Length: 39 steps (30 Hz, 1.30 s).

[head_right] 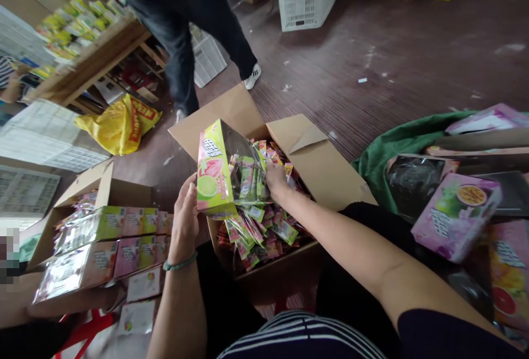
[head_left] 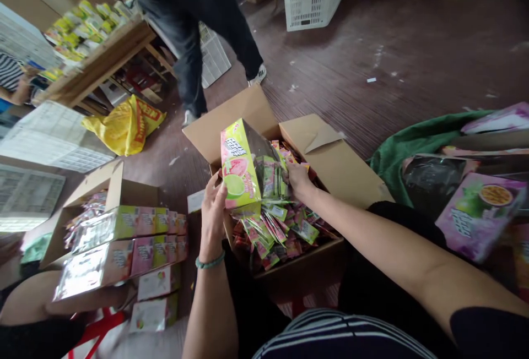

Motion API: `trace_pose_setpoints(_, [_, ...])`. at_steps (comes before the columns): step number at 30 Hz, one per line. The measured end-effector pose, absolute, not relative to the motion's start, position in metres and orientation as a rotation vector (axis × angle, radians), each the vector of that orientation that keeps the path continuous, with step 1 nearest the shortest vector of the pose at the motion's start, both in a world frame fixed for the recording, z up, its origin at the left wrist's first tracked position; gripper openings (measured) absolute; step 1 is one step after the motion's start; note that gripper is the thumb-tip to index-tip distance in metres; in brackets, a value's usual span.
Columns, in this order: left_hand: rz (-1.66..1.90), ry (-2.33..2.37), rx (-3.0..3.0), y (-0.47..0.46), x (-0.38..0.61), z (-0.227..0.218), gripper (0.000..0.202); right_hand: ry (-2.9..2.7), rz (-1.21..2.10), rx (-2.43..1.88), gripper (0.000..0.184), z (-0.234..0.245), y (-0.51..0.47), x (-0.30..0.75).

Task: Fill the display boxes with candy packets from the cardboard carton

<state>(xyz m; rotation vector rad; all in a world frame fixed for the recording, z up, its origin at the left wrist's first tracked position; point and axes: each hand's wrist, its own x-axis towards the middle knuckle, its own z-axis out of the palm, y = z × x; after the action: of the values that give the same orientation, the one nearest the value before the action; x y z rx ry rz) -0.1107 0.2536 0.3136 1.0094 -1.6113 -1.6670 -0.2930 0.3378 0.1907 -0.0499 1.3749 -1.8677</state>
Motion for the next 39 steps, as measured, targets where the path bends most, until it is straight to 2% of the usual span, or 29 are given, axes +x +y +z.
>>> trace_pose_setpoints(3, [-1.448, -1.807, 1.117, 0.265, -0.112, 0.333, 0.082, 1.449, -1.868, -0.077, 0.052, 0.199, 0.340, -0.284])
trace_pose_setpoints(5, [-1.266, -1.879, 1.182, 0.268, -0.117, 0.338, 0.090, 1.494, -1.856, -0.103, 0.051, 0.206, 0.344, -0.280])
trace_pose_setpoints(9, [-0.969, -1.937, 1.300, 0.255, -0.119, 0.329, 0.072, 1.631, -1.814, -0.358, 0.049, 0.223, 0.361, -0.271])
trace_pose_setpoints(13, [-1.012, -1.739, 1.162, 0.235, -0.106, 0.313, 0.064, 1.893, -1.667, -0.922, 0.050, 0.231, 0.384, -0.242])
trace_pose_setpoints(15, [-1.031, -1.626, 1.080, 0.227, -0.098, 0.308, 0.062, 2.090, -1.450, -1.332, 0.063, 0.226, 0.394, -0.221])
trace_pose_setpoints(17, [-1.015, -1.543, 1.038, 0.221, -0.092, 0.305, 0.061, 2.225, -1.086, -1.703, 0.074, 0.216, 0.400, -0.201])
trace_pose_setpoints(19, [-0.989, -1.458, 1.025, 0.216, -0.088, 0.305, 0.058, 2.259, -0.725, -1.871, 0.078, 0.204, 0.400, -0.188])
trace_pose_setpoints(21, [-0.983, -1.354, 1.026, 0.211, -0.084, 0.305, 0.056, 2.273, -0.479, -1.878, 0.079, 0.192, 0.394, -0.184])
trace_pose_setpoints(24, [-1.014, -1.205, 1.056, 0.203, -0.081, 0.305, 0.051, 2.306, -0.300, -1.833, 0.076, 0.179, 0.375, -0.197])
trace_pose_setpoints(39, [-1.197, -1.198, 1.152, 0.200, -0.095, 0.305, 0.053, 2.364, -0.289, -1.556, 0.082, 0.131, 0.259, -0.287])
